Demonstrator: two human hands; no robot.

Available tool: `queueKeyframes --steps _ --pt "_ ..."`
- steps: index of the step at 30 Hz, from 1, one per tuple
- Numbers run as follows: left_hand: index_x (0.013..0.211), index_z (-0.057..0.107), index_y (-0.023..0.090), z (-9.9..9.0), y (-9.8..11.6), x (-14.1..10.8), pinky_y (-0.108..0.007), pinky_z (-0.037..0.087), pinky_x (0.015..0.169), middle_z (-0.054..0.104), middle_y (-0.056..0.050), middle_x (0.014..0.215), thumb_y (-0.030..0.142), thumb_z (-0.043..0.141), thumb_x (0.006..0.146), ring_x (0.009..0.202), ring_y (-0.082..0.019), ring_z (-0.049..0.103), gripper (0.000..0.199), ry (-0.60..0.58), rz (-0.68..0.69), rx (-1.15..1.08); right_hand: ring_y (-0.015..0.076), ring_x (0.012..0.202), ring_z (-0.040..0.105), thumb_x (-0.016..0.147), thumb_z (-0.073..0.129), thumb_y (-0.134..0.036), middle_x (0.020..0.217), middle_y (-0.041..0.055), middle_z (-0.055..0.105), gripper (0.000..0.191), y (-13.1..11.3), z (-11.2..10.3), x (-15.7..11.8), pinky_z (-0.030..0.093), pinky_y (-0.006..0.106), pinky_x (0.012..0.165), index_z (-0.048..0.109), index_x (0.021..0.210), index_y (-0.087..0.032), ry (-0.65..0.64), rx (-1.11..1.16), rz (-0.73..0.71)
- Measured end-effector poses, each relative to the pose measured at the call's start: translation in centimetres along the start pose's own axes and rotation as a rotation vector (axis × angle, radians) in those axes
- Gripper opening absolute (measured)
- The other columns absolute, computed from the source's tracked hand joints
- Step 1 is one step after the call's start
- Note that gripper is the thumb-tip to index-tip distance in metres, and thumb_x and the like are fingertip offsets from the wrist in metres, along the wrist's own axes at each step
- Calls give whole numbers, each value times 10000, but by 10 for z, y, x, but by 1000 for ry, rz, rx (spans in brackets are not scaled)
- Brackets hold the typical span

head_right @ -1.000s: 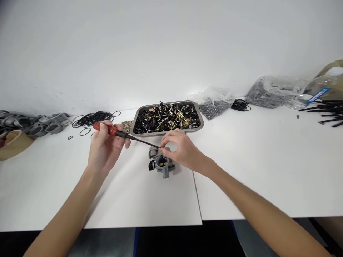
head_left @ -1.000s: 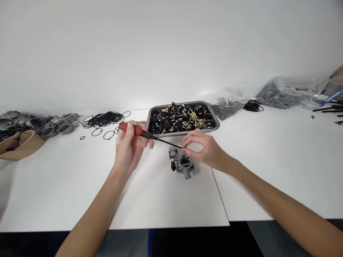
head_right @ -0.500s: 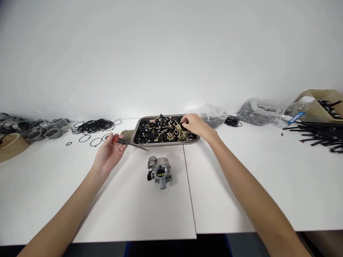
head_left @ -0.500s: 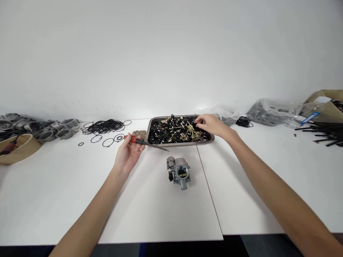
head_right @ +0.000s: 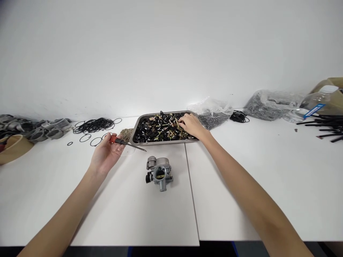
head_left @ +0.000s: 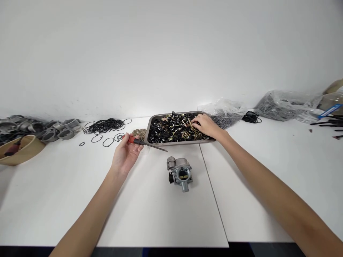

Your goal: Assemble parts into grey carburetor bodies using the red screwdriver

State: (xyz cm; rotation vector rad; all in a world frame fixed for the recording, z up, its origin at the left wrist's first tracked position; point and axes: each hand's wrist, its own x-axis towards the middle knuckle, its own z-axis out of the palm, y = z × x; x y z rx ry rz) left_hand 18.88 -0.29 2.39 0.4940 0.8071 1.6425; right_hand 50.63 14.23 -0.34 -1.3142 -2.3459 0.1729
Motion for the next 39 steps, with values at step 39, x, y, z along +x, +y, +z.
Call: queueKeyframes --steps 39 --pt "768 549 140 -3 3 2 -200 428 455 628 -40 727 246 424 982 610 -107 620 271 6 22 -18 136 725 655 839 656 -194 850 42 706 177 -126 -74 -69 551 280 692 702 1003 -147 -708 844 -114"
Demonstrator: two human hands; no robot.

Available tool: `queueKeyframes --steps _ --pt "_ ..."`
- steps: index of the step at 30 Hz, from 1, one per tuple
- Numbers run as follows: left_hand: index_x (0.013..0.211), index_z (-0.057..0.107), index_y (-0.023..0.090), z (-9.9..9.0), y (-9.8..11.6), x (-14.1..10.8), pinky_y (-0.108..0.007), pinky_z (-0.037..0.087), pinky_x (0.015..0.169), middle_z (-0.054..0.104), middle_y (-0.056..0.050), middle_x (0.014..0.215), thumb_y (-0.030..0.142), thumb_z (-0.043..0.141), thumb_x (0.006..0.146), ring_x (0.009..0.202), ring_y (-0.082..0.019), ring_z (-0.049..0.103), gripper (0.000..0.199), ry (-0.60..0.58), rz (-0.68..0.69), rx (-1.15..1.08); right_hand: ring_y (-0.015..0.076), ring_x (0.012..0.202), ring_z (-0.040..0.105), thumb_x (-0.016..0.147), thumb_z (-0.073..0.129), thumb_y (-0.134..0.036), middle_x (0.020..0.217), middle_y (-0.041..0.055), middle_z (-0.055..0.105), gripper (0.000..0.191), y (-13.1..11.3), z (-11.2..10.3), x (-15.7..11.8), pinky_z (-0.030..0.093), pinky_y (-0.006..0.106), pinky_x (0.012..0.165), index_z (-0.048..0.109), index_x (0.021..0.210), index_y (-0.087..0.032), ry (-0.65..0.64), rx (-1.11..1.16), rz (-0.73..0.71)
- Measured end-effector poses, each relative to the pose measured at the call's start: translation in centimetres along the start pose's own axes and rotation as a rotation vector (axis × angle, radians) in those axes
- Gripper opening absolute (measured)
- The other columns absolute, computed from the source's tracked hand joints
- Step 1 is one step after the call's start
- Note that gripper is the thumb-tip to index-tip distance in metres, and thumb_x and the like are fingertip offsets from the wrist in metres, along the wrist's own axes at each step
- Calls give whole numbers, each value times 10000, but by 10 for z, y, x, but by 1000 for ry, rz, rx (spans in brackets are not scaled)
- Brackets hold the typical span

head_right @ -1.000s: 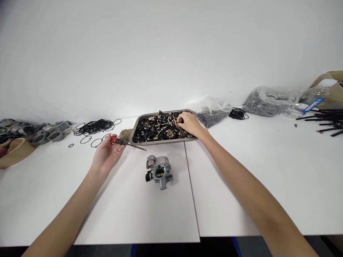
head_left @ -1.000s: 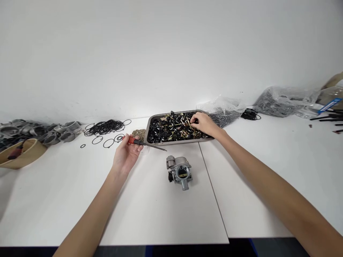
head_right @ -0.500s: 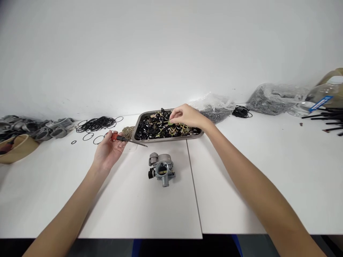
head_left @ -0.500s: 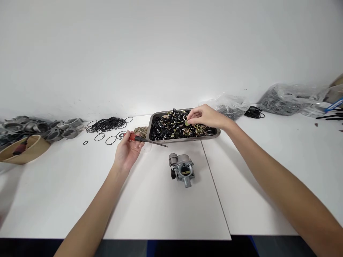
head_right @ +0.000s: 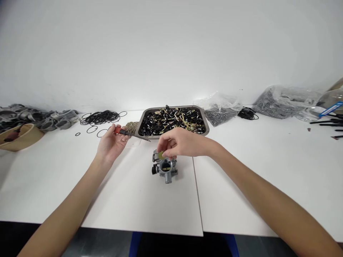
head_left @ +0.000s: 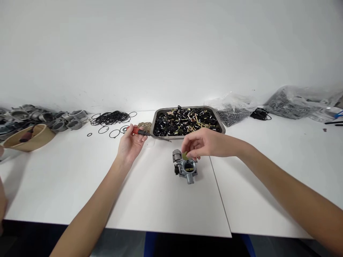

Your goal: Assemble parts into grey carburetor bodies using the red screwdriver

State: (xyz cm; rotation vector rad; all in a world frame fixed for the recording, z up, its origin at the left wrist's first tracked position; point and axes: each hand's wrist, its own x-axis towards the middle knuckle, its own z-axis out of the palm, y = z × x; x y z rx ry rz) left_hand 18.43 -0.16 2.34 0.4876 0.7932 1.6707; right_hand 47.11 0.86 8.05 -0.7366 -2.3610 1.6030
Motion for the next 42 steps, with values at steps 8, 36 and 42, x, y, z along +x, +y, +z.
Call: queueKeyframes --steps 8,36,42 --pt "772 540 136 -3 -3 3 -190 415 446 607 -30 717 255 430 983 609 -96 606 266 -8 -2 9 123 720 658 867 604 -199 962 43 705 191 -10 4 -3 508 247 658 778 945 -188 -69 -236 15" --pt "784 545 135 0 0 0 -203 418 498 621 -52 754 246 387 996 597 -85 564 287 -36 -23 13 119 735 650 829 611 -115 854 1 739 173 -9 13 -5 472 230 664 767 861 -183 22 -349 -45" --pt "777 555 143 -2 -1 1 -194 410 504 621 -42 749 253 400 999 629 -79 562 293 -33 -16 5 114 695 623 846 590 -129 844 -3 735 198 -6 17 -1 448 242 637 777 841 -193 -20 -382 -48"
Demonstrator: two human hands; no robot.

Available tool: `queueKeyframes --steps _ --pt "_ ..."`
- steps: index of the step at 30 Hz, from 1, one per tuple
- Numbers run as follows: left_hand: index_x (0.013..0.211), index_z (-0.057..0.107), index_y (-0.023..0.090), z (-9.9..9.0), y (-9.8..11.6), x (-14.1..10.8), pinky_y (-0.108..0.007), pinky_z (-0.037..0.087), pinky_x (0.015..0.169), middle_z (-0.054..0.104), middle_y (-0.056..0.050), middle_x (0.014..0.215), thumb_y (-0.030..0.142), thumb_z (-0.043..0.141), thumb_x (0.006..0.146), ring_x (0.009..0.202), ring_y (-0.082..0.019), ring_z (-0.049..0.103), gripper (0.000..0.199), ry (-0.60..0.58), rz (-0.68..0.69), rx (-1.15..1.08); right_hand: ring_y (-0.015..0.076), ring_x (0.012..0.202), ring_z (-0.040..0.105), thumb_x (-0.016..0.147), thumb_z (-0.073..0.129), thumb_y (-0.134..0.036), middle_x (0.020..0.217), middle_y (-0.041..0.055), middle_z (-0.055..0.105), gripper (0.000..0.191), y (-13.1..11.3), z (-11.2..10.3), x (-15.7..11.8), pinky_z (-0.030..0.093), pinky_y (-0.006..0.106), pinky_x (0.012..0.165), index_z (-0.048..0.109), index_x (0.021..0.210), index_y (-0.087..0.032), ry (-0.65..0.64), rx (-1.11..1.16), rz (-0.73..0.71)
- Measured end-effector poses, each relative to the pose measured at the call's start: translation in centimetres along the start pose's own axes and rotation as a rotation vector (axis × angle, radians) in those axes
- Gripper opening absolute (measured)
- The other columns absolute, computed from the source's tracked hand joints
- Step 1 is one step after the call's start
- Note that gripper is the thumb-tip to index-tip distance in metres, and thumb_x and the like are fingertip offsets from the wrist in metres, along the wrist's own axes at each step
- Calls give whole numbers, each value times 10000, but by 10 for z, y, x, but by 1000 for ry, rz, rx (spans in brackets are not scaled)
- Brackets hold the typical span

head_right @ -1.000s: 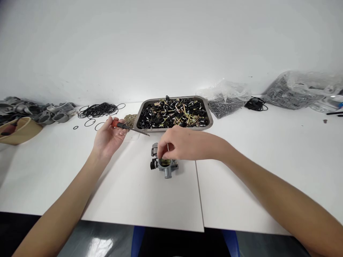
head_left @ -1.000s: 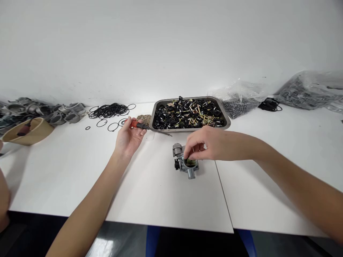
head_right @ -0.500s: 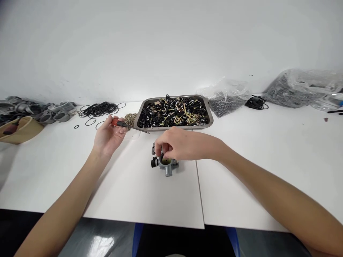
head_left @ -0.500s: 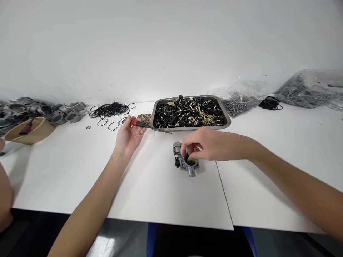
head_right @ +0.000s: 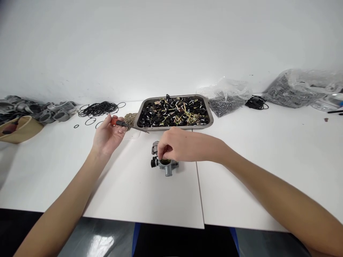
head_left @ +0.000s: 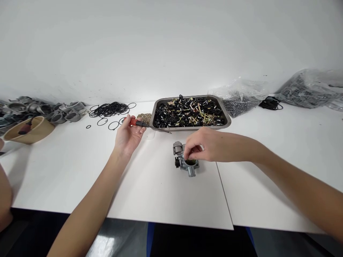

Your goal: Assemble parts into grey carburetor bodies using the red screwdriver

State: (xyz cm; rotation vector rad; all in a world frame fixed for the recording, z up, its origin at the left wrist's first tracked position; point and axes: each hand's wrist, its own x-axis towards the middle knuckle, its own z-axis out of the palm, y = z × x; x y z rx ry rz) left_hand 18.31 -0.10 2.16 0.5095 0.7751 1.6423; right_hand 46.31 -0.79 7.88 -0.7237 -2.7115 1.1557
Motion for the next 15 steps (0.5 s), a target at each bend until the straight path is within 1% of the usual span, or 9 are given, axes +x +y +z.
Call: queueKeyframes --steps 4,11,15 --pt "777 561 146 0 0 1 -193 412 506 622 -43 752 257 415 996 632 -81 566 287 5 2 4 119 673 619 857 584 -156 841 12 733 199 2 0 0 446 251 628 780 842 -190 3 2 -3" --pt "781 566 143 -1 0 0 -195 416 512 628 -44 757 264 411 998 649 -82 562 292 -7 1 0 130 738 659 854 591 -131 875 11 747 205 2 -1 -1 459 243 654 784 875 -197 -25 39 11" --pt "782 567 139 -1 0 -1 -191 411 511 626 -46 754 256 399 1002 666 -84 566 301 -9 -2 -5 128 721 651 838 596 -113 856 15 739 186 2 -1 1 465 243 654 768 847 -184 -25 64 10"
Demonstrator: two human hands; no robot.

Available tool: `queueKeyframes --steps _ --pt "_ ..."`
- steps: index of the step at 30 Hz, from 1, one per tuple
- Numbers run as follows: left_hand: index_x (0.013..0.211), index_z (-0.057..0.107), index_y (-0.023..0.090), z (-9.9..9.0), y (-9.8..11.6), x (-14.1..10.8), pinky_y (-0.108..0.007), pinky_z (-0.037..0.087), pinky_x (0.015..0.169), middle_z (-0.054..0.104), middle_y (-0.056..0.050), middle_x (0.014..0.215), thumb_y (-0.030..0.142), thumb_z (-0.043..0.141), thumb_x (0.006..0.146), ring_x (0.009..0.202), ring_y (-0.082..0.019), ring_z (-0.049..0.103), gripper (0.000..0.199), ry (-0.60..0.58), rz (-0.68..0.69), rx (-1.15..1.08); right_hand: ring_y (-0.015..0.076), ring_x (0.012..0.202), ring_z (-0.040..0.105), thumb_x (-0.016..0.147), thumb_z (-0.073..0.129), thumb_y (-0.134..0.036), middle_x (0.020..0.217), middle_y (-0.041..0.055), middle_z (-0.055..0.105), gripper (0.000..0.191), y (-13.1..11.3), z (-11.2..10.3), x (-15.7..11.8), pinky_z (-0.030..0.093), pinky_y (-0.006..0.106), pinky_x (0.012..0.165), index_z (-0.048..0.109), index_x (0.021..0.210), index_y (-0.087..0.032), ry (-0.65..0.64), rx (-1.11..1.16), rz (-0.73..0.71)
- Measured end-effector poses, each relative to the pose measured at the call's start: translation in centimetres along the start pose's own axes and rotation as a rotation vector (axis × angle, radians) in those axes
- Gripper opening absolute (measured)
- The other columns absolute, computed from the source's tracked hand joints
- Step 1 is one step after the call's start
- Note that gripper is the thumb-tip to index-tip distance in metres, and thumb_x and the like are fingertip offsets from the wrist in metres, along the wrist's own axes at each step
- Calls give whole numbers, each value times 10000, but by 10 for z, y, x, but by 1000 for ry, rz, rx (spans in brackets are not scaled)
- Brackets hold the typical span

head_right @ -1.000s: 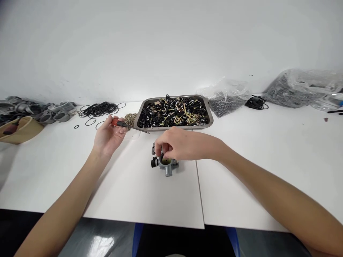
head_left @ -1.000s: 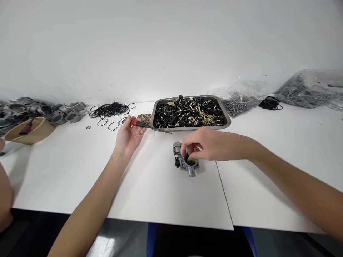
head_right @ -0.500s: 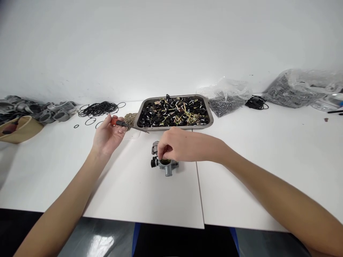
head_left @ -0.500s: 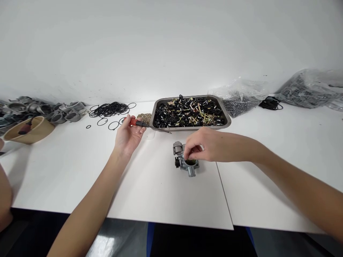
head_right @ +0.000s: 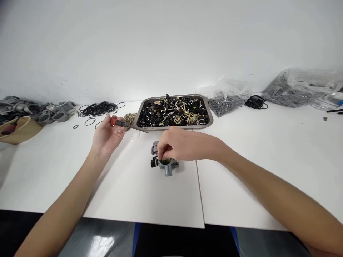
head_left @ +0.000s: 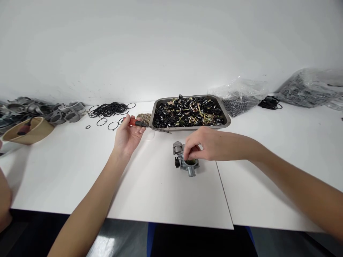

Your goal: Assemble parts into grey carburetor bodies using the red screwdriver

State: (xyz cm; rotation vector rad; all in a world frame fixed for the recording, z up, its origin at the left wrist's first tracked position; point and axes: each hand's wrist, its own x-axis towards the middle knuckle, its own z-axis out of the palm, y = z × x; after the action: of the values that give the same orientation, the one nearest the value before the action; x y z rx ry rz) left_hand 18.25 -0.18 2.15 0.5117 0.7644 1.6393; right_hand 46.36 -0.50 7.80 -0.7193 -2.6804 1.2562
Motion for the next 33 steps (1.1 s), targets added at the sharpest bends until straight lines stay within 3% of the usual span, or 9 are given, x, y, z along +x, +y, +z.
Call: queueKeyframes --steps 8,12,14,17,20,23,27,31,33 --pt "776 566 143 0 0 1 -192 411 504 626 -43 751 265 425 996 639 -81 576 289 -4 10 3 131 705 594 802 637 -145 817 12 666 189 6 6 6 442 246 624 693 974 -199 30 51 44" --pt "775 557 142 -1 -1 1 -193 409 480 621 -42 737 262 420 992 608 -86 586 284 11 20 12 159 835 572 783 712 -232 1036 55 619 291 18 4 12 467 279 717 681 1073 -220 47 38 34" --pt "780 554 141 0 0 2 -192 405 470 619 -43 738 263 425 989 602 -90 593 274 21 23 9 193 1007 571 795 729 -290 1182 73 588 361 24 -1 14 466 316 855 663 1145 -229 13 57 -23" --pt "784 552 143 1 2 1 -190 409 466 615 -39 733 256 425 987 606 -91 598 265 26 30 -8 233 1288 449 753 789 -401 1409 57 489 545 33 -7 15 363 343 1064 617 1252 -265 -66 70 -136" --pt "776 545 144 3 7 -1 -182 406 451 606 -29 718 251 412 990 584 -80 579 274 47 59 -15 241 1337 413 672 849 -411 1525 40 370 713 38 -4 16 374 309 1065 570 1317 -292 -186 75 -155" --pt "758 552 146 10 16 -5 -177 402 429 599 -28 711 251 389 996 600 -81 587 307 29 112 11 229 1261 481 682 837 -394 1502 44 340 636 41 8 17 437 285 988 597 1262 -290 -182 64 -130" --pt "735 582 171 39 36 -13 -191 403 395 611 -30 718 226 374 989 568 -99 583 333 -104 183 126 235 1226 481 682 830 -395 1391 40 356 539 41 21 17 453 311 961 627 1175 -312 -122 38 -116" --pt "765 620 176 91 56 -27 -223 415 367 625 -42 722 231 394 974 418 -95 475 313 -363 205 390 245 1234 452 704 819 -366 1348 47 343 532 40 23 15 417 348 1011 616 1194 -319 -114 35 -131" --pt "798 638 148 116 59 -36 -221 425 372 612 -51 706 215 415 965 385 -85 463 287 -418 229 515 251 1253 428 713 814 -352 1344 47 344 540 40 23 15 400 359 1029 608 1212 -331 -120 37 -136"
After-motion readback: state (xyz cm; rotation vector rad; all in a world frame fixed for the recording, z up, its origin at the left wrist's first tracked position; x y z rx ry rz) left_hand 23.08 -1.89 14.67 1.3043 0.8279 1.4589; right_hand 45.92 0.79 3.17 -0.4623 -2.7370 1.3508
